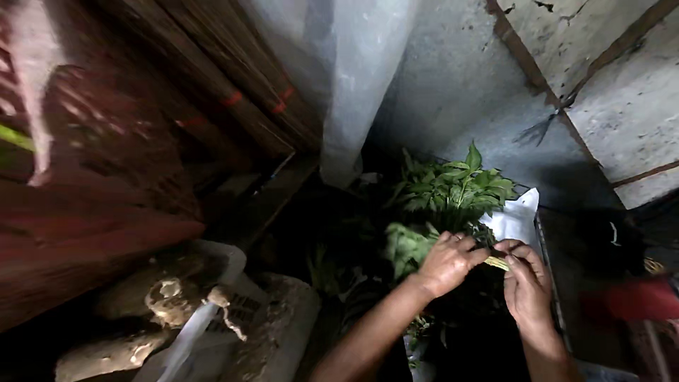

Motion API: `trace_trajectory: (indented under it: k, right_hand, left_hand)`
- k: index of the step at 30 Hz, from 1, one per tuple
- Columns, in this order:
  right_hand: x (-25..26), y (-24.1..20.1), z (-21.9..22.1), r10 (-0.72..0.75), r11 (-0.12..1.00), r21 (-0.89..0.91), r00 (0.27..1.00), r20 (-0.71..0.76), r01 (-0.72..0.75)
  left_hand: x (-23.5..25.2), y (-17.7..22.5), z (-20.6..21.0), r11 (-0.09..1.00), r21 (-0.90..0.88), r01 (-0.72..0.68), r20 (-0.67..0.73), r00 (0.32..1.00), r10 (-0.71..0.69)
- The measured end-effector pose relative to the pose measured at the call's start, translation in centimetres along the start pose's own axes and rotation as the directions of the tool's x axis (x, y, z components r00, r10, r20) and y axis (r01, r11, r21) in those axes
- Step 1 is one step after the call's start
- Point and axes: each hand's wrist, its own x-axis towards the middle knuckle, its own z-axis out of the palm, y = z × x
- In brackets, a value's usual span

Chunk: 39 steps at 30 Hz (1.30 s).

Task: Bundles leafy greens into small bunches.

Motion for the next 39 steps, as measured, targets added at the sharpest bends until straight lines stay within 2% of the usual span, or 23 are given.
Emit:
trace_trajectory:
  k: [2,4,6,7,8,9,10,11,12,13,15,17,19,21,25,26,28,30,32,33,35,39]
  right_hand:
    - [0.4,-0.5,-0.7,-0.076,0.997,-0.013,0.995,0.058,0.077]
    - [0.9,-0.2,-1.5,-0.052,0.997,-0.051,0.999,0.013,0.052]
    - [1.2,0.6,-2.1,0.055,0.995,-0.074,0.994,-0.099,-0.062]
    - [1.3,1.2,-2.5,0.118,0.988,-0.079,0.981,-0.153,-0.131]
    - [1.5,2.0,-3.0,0.183,0.976,-0.084,0.963,-0.198,-0.202]
    - [1.6,3.0,-3.4,0.247,0.956,-0.097,0.941,-0.233,-0.276]
    - [1.8,4.0,-3.8,0.32,0.927,-0.113,0.912,-0.256,-0.357]
    - [1.9,5.2,-4.1,0.395,0.888,-0.133,0.879,-0.268,-0.44]
    - [2.1,6.4,-4.3,0.465,0.844,-0.153,0.843,-0.269,-0.514]
    - [2.2,7.9,-4.5,0.527,0.802,-0.164,0.809,-0.262,-0.575]
    - [2.8,10.8,-4.6,0.622,0.727,-0.163,0.741,-0.254,-0.667]
    - [3.7,13.4,-4.4,0.685,0.668,-0.155,0.683,-0.254,-0.728]
    - [4.9,16.0,-4.2,0.707,0.637,-0.157,0.653,-0.271,-0.755]
    - [6.3,18.6,-4.1,0.703,0.64,-0.138,0.648,-0.292,-0.756]
    - [9.7,23.9,-3.8,0.657,0.673,-0.093,0.651,-0.38,-0.734]
    - [10.7,25.0,-3.6,0.649,0.667,-0.101,0.643,-0.407,-0.738]
    - [12.5,26.4,-3.1,0.66,0.61,-0.164,0.612,-0.436,-0.775]
    - [13.6,26.9,-2.3,0.71,0.468,-0.289,0.55,-0.44,-0.835]
    - [13.9,27.7,-2.0,0.773,0.34,-0.346,0.469,-0.427,-0.874]
    - [13.7,28.0,-2.0,0.795,0.32,-0.34,0.446,-0.412,-0.884]
    - [13.3,28.5,-2.0,0.805,0.374,-0.301,0.468,-0.364,-0.877]
    - [10.6,27.7,-1.7,0.749,0.521,-0.237,0.572,-0.333,-0.82]
  left_hand:
    - [0.3,-0.8,-2.8,0.991,0.115,-0.074,0.028,0.997,0.072]
    - [-0.3,-2.5,-5.0,0.979,0.194,-0.063,0.07,0.996,0.051]
    - [-2.4,-4.9,-6.9,0.968,0.242,0.065,0.111,0.989,-0.095]
    - [-4.0,-6.3,-7.7,0.944,0.275,0.182,0.13,0.966,-0.224]
    - [-5.9,-7.6,-8.3,0.891,0.322,0.32,0.158,0.91,-0.384]
    - [-7.6,-8.7,-9.1,0.794,0.384,0.472,0.204,0.795,-0.571]
    - [-9.1,-9.7,-9.8,0.663,0.444,0.603,0.248,0.628,-0.738]
    - [-10.5,-11.0,-10.3,0.537,0.509,0.673,0.277,0.464,-0.842]
    - [-11.8,-12.0,-10.7,0.43,0.536,0.726,0.279,0.329,-0.902]
    - [-12.9,-12.8,-10.8,0.339,0.541,0.77,0.257,0.232,-0.938]
    - [-13.5,-13.4,-10.9,0.237,0.518,0.822,0.21,0.147,-0.967]
    - [-12.1,-12.8,-11.1,0.18,0.483,0.857,0.166,0.112,-0.98]
    - [-9.5,-11.5,-11.3,0.151,0.458,0.876,0.108,0.114,-0.988]
    - [-6.6,-9.9,-11.0,0.212,0.379,0.901,0.088,0.193,-0.977]
    - [-1.6,-8.7,-7.6,0.51,0.053,0.859,0.189,0.492,-0.85]
    - [-0.6,-8.8,-6.2,0.548,-0.04,0.836,0.207,0.543,-0.814]
    - [0.5,-9.5,-2.9,0.546,-0.253,0.799,0.23,0.597,-0.768]
    - [0.8,-10.5,0.1,0.48,-0.369,0.795,0.25,0.583,-0.773]
    - [1.1,-11.0,1.4,0.436,-0.299,0.849,0.296,0.517,-0.803]
    - [1.3,-11.1,1.6,0.433,-0.249,0.866,0.305,0.495,-0.814]
    - [1.6,-11.5,1.4,0.433,-0.185,0.882,0.302,0.47,-0.829]
    - [1.6,-11.6,0.8,0.426,-0.124,0.896,0.316,0.442,-0.839]
